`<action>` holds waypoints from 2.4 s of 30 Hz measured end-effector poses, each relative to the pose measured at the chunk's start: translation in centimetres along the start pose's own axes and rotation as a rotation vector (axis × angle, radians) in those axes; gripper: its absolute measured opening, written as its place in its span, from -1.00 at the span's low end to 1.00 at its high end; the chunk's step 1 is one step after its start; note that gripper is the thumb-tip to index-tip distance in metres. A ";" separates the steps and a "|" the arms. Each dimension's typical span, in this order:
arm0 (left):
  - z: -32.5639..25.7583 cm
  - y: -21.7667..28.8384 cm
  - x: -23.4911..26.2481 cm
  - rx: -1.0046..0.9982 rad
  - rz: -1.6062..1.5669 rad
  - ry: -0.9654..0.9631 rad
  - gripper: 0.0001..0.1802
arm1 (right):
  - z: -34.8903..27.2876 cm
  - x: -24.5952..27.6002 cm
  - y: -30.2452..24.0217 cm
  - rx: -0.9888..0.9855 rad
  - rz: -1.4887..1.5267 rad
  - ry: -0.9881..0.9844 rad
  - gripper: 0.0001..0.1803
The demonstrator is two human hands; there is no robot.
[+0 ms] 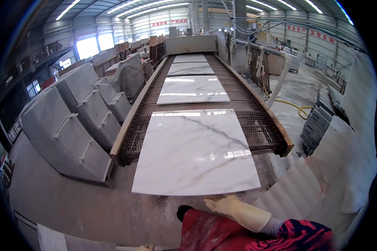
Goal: The person repeatedly picks up large white marble-patterned tiles from a stack and places them onto a moving conveyor belt. The person handles the tiles one at a time, positioning them carefully on the belt as it transports them down the line.
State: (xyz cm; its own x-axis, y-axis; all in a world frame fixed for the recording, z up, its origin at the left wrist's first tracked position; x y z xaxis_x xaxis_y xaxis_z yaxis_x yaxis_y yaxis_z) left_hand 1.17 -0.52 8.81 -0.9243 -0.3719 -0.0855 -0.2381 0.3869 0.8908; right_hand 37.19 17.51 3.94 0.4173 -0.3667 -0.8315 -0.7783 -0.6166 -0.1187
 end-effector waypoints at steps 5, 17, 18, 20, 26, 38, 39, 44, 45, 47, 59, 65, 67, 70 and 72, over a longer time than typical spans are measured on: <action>-0.3 0.0 0.0 0.008 -0.062 0.012 -0.64 | -1.4 -2.4 0.2 0.080 -0.279 0.173 -0.50; 6.1 -2.5 2.2 0.308 0.799 0.024 -0.50 | -0.5 -2.3 0.6 -0.023 -0.287 0.068 -0.46; 6.3 -1.9 1.5 0.333 0.768 0.015 -0.50 | -0.6 -1.9 0.5 0.018 -0.336 0.064 -0.51; 6.8 -2.6 2.3 0.331 0.777 0.004 -0.47 | -0.5 -2.3 0.7 0.073 -0.453 0.030 -0.56; 8.7 -5.3 4.2 0.256 0.982 -0.025 -0.43 | -1.3 -3.0 1.2 0.117 -0.529 -0.133 -0.49; 9.3 -6.0 4.5 0.282 0.954 -0.053 -0.43 | -1.6 -4.0 1.5 0.088 -0.587 -0.209 -0.32; 9.4 -6.0 4.6 0.282 0.961 -0.066 -0.43 | -1.7 -4.2 1.6 0.092 -0.608 -0.214 -0.31; 9.9 -6.5 4.8 0.276 1.043 -0.036 -0.46 | -2.8 -6.1 2.1 0.159 -0.802 -0.277 -0.25; 9.7 -6.2 4.6 0.279 1.023 -0.037 -0.47 | -2.9 -6.4 2.3 0.179 -0.842 -0.298 -0.23; 9.5 -5.7 4.3 0.271 0.994 -0.047 -0.48 | -3.1 -6.9 2.6 0.222 -0.891 -0.296 -0.19; 6.5 -1.1 1.2 0.216 0.801 -0.025 -0.55 | -2.9 -9.1 4.4 0.318 -1.061 -0.349 -0.11; -0.5 5.3 -8.8 -0.087 0.467 -0.181 -0.68 | -0.8 -14.3 9.0 0.628 -1.671 -0.451 -0.43; -2.2 5.0 -11.6 -0.448 0.260 -0.349 -0.61 | -1.0 -16.9 10.9 0.827 -1.919 -0.542 -0.46; -3.5 5.9 -14.2 -0.238 0.366 -0.442 -0.43 | 0.6 -17.6 14.5 1.018 -1.986 -0.607 -0.48; -3.3 4.1 -14.3 -0.204 0.404 -0.290 -0.43 | 1.4 -17.6 15.8 0.995 -2.024 -0.652 -0.47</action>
State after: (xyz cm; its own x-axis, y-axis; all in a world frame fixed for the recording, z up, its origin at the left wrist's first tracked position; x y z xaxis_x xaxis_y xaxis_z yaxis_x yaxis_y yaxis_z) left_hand 14.42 3.61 15.17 -0.9817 0.0322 0.1876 0.1893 0.2681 0.9446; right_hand 16.94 15.20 15.99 0.6680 0.3525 0.6554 0.2835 0.6938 -0.6621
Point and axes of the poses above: each hand's wrist, its own z-axis towards the middle knuckle, its own x-axis out of the back of the hand, y = z × x, the point moved 2 cm from there along z, towards the middle knuckle, and after that the axes turned 15 degrees about -z, right-handed, at the moved point
